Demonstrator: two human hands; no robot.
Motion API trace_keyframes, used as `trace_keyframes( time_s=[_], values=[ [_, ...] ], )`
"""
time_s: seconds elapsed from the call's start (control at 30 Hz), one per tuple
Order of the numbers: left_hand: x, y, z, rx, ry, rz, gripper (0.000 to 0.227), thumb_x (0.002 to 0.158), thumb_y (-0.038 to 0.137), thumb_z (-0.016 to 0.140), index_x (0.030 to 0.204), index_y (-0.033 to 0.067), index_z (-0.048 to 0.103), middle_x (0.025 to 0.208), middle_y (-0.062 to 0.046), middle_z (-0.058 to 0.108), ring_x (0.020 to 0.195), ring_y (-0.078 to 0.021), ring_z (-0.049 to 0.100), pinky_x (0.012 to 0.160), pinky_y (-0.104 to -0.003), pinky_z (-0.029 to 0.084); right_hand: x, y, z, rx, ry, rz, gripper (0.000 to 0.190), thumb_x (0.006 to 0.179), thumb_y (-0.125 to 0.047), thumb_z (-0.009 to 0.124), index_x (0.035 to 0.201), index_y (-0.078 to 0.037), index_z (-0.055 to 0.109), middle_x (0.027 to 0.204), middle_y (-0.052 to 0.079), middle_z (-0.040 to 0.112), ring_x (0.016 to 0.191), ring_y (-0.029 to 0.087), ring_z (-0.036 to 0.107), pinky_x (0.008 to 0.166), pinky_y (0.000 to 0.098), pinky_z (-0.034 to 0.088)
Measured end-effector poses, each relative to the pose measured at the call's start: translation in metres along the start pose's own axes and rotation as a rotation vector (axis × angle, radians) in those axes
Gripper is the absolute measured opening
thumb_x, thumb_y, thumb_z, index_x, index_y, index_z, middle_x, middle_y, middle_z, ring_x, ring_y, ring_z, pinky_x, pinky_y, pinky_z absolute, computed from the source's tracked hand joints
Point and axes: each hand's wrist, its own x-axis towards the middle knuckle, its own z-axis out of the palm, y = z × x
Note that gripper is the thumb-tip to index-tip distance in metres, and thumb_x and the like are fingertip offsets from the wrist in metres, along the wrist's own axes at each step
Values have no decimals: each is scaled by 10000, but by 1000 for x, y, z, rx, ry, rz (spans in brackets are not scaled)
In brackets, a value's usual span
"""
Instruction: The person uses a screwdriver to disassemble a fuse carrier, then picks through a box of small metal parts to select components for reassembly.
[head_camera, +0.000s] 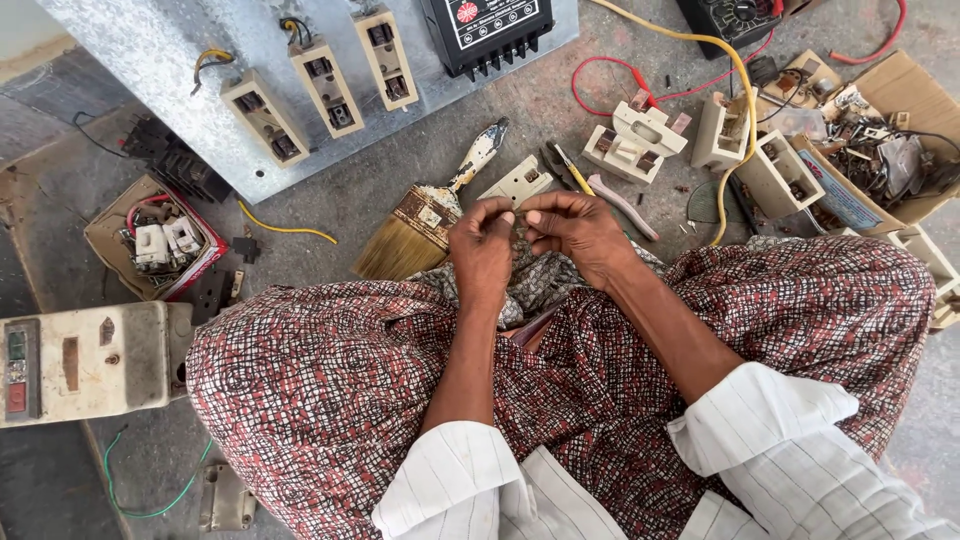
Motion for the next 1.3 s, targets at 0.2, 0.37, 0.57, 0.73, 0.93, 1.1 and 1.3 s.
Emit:
trace_keyframes(
  time_s=[0.2, 0.37, 0.57, 0.73, 0.93, 1.1, 1.3],
  values=[
    [0, -5, 0, -19, -52, 100, 109, 969, 9, 623, 991, 22, 729, 831, -52, 698, 597, -74, 541, 477, -233, 426, 4, 0, 4, -13, -22, 10, 209, 947, -50, 690, 1142, 22, 707, 907, 93, 740, 762, 167, 718, 676, 294, 632],
    [1, -4, 1, 55, -14, 193, 80, 963, 5, 631, 963, 8, 712, 867, -73, 717, 728, -123, 645, 639, -303, 524, 5, 0, 6, 2, 3, 2, 221, 942, -52, 691, 1148, 27, 714, 950, 96, 757, 775, 167, 721, 672, 305, 632],
    [2, 0, 2, 202, -13, 216, 81, 949, 15, 624, 960, 20, 704, 904, -91, 738, 797, -165, 694, 726, -338, 552, 1, 3, 9, -257, -31, -221, 197, 942, -36, 731, 1134, -2, 706, 972, 58, 737, 807, 105, 699, 677, 252, 606],
    [3, -4, 1, 219, -20, 284, 93, 950, 58, 625, 915, -11, 677, 851, -80, 704, 751, -149, 630, 683, -321, 501, -5, 2, 17, -528, 45, -374, 164, 953, 2, 717, 1117, -1, 715, 965, 33, 724, 797, 60, 654, 667, 214, 572],
    [9, -13, -2, 18, -139, 60, 230, 959, 167, 531, 906, -24, 648, 619, -9, 461, 510, -100, 401, 463, -309, 339, -10, 0, 18, -500, 8, -394, 143, 953, 23, 713, 1096, 9, 719, 951, 23, 716, 782, 46, 639, 663, 210, 561],
    [6, -14, 0, -115, -120, -23, 128, 957, 182, 547, 1048, 179, 637, 597, 26, 482, 466, -61, 417, 396, -267, 329, -12, -4, 21, -504, 21, -389, 140, 951, -4, 709, 1089, 4, 727, 934, 27, 742, 750, 58, 671, 646, 220, 597],
    [4, -12, 1, -139, -193, 132, 304, 1068, 179, 510, 798, 49, 560, 624, 30, 455, 496, -59, 363, 418, -283, 305, -15, -6, 25, -507, 79, -318, 123, 990, -39, 696, 1090, 18, 739, 864, 65, 727, 681, 78, 660, 591, 238, 586]
  ],
)
